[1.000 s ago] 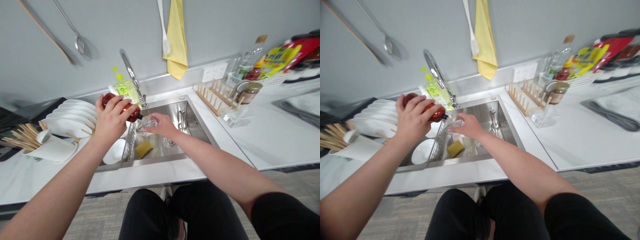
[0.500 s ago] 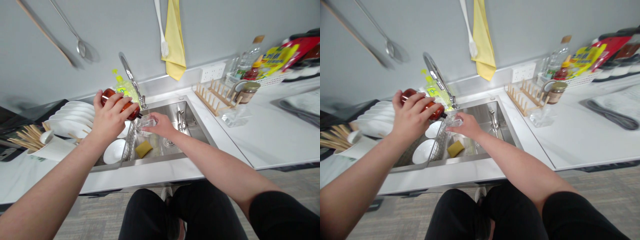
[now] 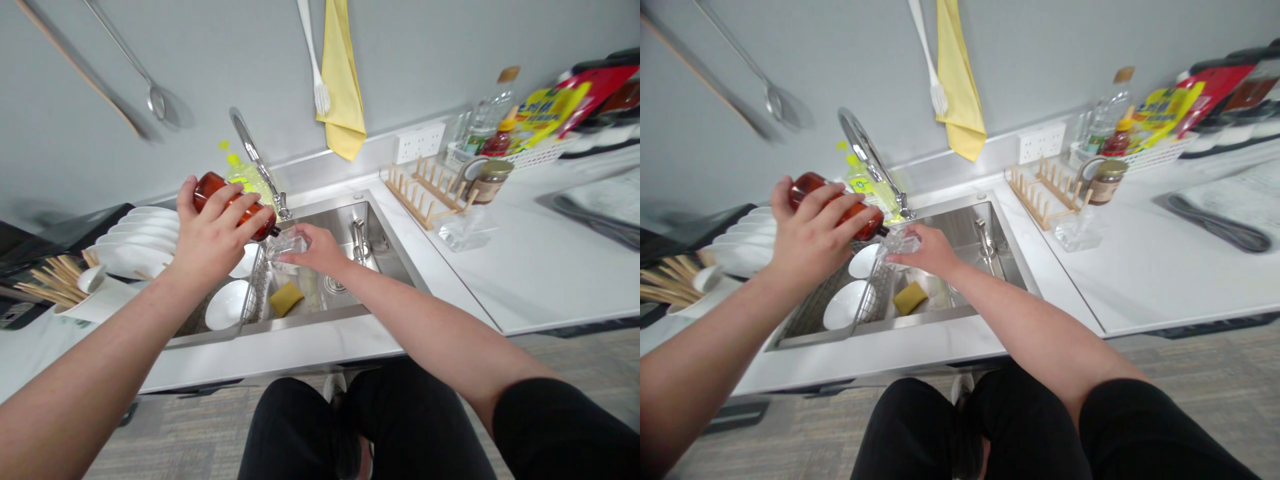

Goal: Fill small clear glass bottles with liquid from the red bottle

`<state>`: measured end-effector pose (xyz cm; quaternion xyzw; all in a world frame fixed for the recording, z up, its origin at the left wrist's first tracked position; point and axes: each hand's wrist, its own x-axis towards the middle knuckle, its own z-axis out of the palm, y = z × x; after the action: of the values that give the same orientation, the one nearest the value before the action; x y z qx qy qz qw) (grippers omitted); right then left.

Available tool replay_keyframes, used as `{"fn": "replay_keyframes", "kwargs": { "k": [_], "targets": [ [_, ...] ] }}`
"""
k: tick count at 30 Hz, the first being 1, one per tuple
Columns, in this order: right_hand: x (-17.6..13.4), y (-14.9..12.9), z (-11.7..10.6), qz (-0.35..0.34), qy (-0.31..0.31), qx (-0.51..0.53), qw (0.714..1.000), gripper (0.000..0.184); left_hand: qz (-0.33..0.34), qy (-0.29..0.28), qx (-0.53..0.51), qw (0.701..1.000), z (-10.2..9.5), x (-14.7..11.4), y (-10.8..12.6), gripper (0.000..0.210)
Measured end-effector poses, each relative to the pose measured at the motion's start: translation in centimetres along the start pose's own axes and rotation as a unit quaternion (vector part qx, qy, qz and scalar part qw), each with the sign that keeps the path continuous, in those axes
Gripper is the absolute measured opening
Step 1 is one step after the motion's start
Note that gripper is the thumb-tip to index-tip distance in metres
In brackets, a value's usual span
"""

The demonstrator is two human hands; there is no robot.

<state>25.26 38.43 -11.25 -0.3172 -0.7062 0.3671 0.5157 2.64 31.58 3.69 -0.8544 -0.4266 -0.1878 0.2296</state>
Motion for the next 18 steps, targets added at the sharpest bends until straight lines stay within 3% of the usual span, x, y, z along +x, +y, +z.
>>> {"fn": "replay_keyframes", "kwargs": {
  "k": [18],
  "targets": [
    [0.02, 0.55, 0.19, -0.015, 0.004, 0.009, 1.0, 0.068, 0.007, 0.002, -0.03, 1.0, -0.6, 1.04, -0.02, 0.039]
  ]
}}
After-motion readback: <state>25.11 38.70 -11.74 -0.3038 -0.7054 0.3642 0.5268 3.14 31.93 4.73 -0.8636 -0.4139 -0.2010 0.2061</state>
